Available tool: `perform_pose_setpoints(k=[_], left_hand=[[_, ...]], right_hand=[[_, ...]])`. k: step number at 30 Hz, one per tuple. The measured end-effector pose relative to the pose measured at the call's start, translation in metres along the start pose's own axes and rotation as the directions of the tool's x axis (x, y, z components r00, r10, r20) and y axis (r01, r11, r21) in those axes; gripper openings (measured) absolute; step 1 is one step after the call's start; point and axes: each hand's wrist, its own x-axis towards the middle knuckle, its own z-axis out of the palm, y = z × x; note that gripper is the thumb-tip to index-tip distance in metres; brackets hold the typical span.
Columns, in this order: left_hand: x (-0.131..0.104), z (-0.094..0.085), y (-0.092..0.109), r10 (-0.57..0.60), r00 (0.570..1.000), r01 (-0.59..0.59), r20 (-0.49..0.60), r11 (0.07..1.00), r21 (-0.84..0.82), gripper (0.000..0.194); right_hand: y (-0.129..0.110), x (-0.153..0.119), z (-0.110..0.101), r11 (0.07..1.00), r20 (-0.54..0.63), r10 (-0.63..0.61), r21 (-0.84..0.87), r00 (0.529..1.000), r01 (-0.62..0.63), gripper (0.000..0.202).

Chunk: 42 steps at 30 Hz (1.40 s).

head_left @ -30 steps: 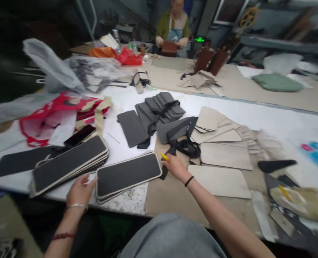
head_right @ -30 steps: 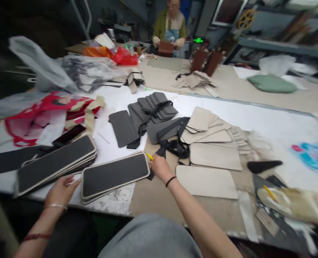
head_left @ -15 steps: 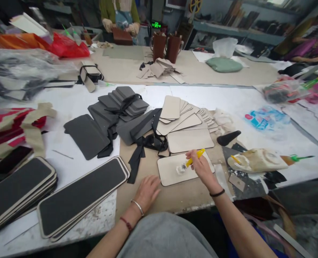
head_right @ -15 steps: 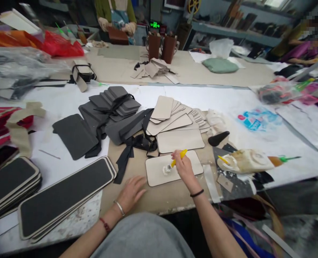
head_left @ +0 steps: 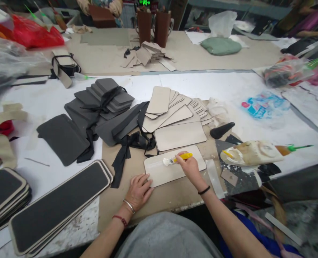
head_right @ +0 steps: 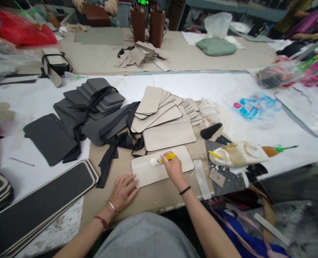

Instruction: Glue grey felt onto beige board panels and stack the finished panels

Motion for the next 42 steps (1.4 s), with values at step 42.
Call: perform_pose_setpoints(k=[42], left_hand=[[-0.001, 0.005, -0.001, 0.025, 0.992, -0.033, -0.121, 0.997, -0.068, 0.018]], right_hand=[[-0.046, -0.069, 0.057, 0.771, 0.240, -0.586, -0.130, 0.774, 0.624, 0.008]])
